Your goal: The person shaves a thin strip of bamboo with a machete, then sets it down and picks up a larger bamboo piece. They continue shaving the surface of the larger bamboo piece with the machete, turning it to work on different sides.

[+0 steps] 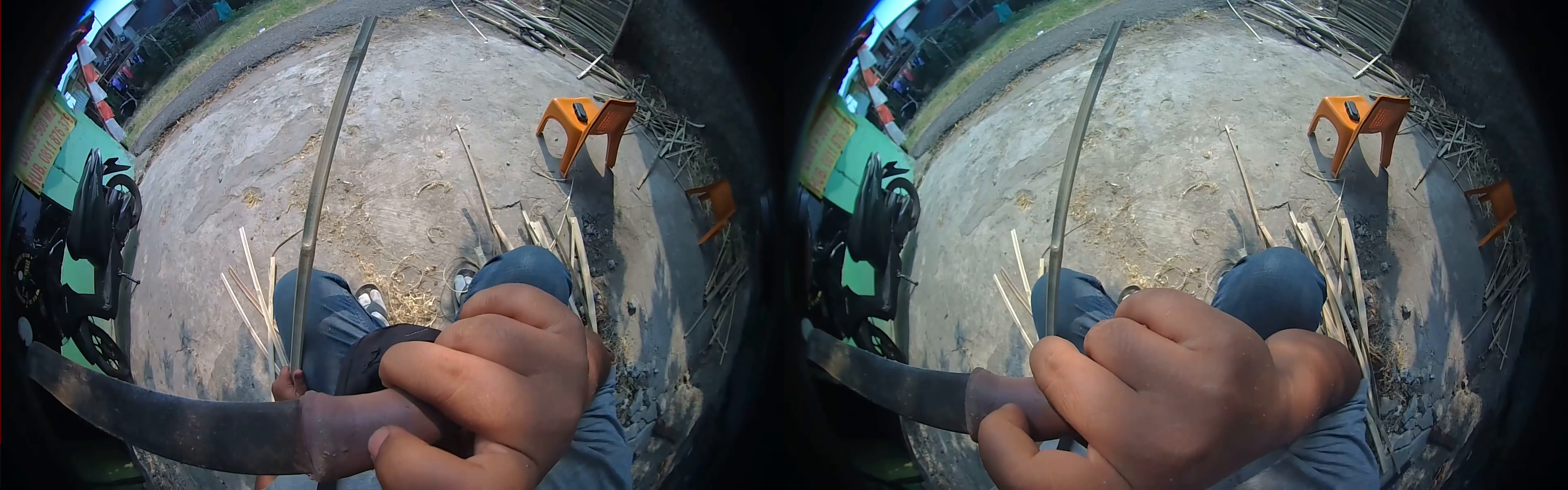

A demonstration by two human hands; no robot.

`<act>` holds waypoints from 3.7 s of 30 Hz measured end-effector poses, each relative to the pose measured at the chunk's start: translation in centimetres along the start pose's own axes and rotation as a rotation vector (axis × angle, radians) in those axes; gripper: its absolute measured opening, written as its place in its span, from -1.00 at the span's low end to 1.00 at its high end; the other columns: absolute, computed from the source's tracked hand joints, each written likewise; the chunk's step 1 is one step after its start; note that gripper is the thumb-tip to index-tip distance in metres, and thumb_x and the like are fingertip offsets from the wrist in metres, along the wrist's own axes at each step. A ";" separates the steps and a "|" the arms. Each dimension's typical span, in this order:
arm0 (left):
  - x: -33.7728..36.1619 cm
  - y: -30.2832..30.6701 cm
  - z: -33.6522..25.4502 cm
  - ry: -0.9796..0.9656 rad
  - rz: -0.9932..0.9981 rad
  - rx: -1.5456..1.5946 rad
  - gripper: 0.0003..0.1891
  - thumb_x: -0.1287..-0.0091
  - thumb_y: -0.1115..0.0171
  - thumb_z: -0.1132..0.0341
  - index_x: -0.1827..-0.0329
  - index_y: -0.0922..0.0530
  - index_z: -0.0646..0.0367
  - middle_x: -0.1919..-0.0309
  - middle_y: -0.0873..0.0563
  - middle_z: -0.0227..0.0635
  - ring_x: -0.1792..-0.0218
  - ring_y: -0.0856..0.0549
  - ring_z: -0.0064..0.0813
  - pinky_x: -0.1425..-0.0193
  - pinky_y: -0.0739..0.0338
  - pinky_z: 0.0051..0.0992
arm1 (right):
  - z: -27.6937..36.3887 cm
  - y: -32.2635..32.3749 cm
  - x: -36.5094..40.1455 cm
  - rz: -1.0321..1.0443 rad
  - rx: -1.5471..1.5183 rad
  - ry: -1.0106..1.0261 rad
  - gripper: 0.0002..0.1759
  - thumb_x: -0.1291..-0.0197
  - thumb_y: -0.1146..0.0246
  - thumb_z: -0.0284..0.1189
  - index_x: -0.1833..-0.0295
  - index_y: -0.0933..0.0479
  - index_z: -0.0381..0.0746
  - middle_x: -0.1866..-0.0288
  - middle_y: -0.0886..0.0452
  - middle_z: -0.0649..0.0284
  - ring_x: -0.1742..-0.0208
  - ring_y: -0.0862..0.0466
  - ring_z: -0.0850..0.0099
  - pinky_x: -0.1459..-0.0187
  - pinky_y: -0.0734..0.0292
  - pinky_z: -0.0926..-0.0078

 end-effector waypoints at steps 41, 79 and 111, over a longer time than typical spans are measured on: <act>11.4 4.3 16.7 0.742 0.218 -0.691 -0.45 -0.56 -0.19 -0.15 -0.23 -0.50 0.21 -0.05 -0.68 0.16 -0.07 -0.68 0.09 -0.21 -0.53 -0.08 | 5.3 19.4 57.9 0.265 0.721 -2.145 -0.66 -0.14 -0.39 -0.22 0.09 -0.65 -0.24 0.19 -0.74 -0.14 0.11 -0.73 -0.18 0.05 -0.59 -0.07; 2.7 1.3 8.2 0.749 0.595 -0.485 -0.47 -0.56 -0.21 -0.06 -0.28 -0.50 0.25 0.00 -0.70 0.03 0.08 -0.75 -0.02 -0.02 -0.61 -0.13 | 9.8 28.4 72.7 0.518 0.827 -2.490 -0.48 -0.35 -0.36 -0.24 -0.36 -0.44 -0.10 -0.21 -0.73 -0.03 -0.31 -0.68 -0.07 -0.33 -0.52 0.06; 10.6 1.5 18.7 0.888 0.606 -0.125 -0.57 -0.59 -0.21 0.05 -0.27 -0.53 0.23 0.14 -0.74 -0.21 0.29 -0.81 -0.27 0.27 -0.68 -0.23 | 11.8 24.6 68.2 0.265 0.619 -2.564 -0.34 -0.10 -0.41 -0.40 -0.33 -0.44 -0.34 -0.17 -0.68 -0.17 -0.21 -0.70 -0.17 -0.21 -0.59 -0.04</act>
Point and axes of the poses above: each hand's wrist, its own x-axis away from the middle knuckle, its own y-axis out of the back of the hand, z = x × y, the point moved 3 cm from there along -x, towards the middle knuckle
